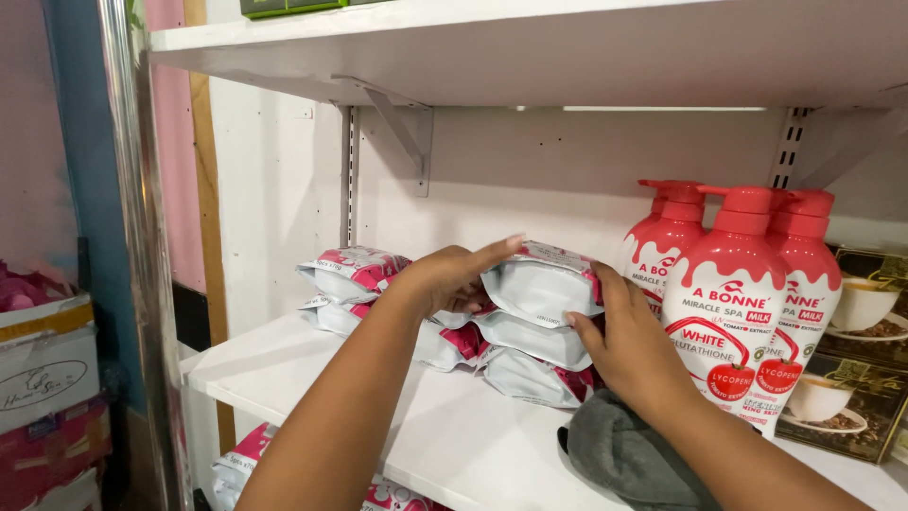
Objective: The person wipes the surface of white and pink soap packages with a gray cloth. They pick up individual packages from a stack on a white shelf, wipe them, and place them back onto the shelf. The person repeats this process for several packages throughout the video.
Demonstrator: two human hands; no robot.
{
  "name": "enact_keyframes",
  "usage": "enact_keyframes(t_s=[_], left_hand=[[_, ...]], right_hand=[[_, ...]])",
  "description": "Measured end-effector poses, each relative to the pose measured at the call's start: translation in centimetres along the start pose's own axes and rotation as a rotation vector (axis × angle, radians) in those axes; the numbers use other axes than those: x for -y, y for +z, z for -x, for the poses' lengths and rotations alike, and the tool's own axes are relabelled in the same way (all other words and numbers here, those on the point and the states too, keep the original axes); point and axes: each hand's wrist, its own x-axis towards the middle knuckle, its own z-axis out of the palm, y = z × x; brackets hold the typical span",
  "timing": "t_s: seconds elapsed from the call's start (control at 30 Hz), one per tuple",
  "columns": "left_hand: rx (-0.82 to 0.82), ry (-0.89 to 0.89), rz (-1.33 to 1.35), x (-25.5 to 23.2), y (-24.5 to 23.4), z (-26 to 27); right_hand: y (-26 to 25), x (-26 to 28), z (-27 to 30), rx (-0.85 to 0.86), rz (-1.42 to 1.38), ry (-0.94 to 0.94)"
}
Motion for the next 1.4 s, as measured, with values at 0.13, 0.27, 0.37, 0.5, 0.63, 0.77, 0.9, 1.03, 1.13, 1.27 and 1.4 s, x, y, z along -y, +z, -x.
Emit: enact_keyframes(t_s=[0.13,0.27,0.37,0.5,0.63,0.77,0.9,1.03,1.13,1.27,1.4], left_hand=[[-0.168,0.12,-0.113,0.6,0.4,1.9],[-0.272,0.379,-0.083,2.9,1.0,-0.6],[-0.196,0.528,-0.033,4.0,1.4,-1.8],[-0.115,0.644,0.012,4.1,1.7,-0.2],[-0.196,0.535,-0.096,3.6,2.7,1.5],[-0.354,0.729,-0.29,4.0,3.7,2.2],[-0.417,0.727,-0.203,4.2,3.8,2.9],[-0.515,1.0,-0.229,4.7,3.1,3.7],[-0.502,1.002,-0.229,4.6,2.6,4.1],[-0.599,1.096,-0.281,4.6,2.4,4.3],[-0.624,1.131,-0.283,4.3,2.0,4.8]], right_hand=[[-0.2,0.3,0.1,-0.008,-0.028,0.024],[0.0,0.4,0.3,-0.075,-0.023,-0.043],[0.2,0.9,0.4,-0.11,-0.009,-0.09],[0.5,1.3,0.5,-0.123,-0.036,-0.115],[0.8,1.3,0.6,-0.185,-0.009,-0.205],[1.2,1.4,1.2,-0.195,0.204,-0.202],[0.4,4.1,2.5,-0.33,0.534,-0.393],[0.6,4.7,3.7,-0.305,0.575,-0.515],[0.8,4.6,3.8,-0.137,0.641,-0.601],[0.3,4.7,4.0,-0.097,0.526,-0.379],[-0.6,4.8,3.8,-0.139,0.415,-0.308]])
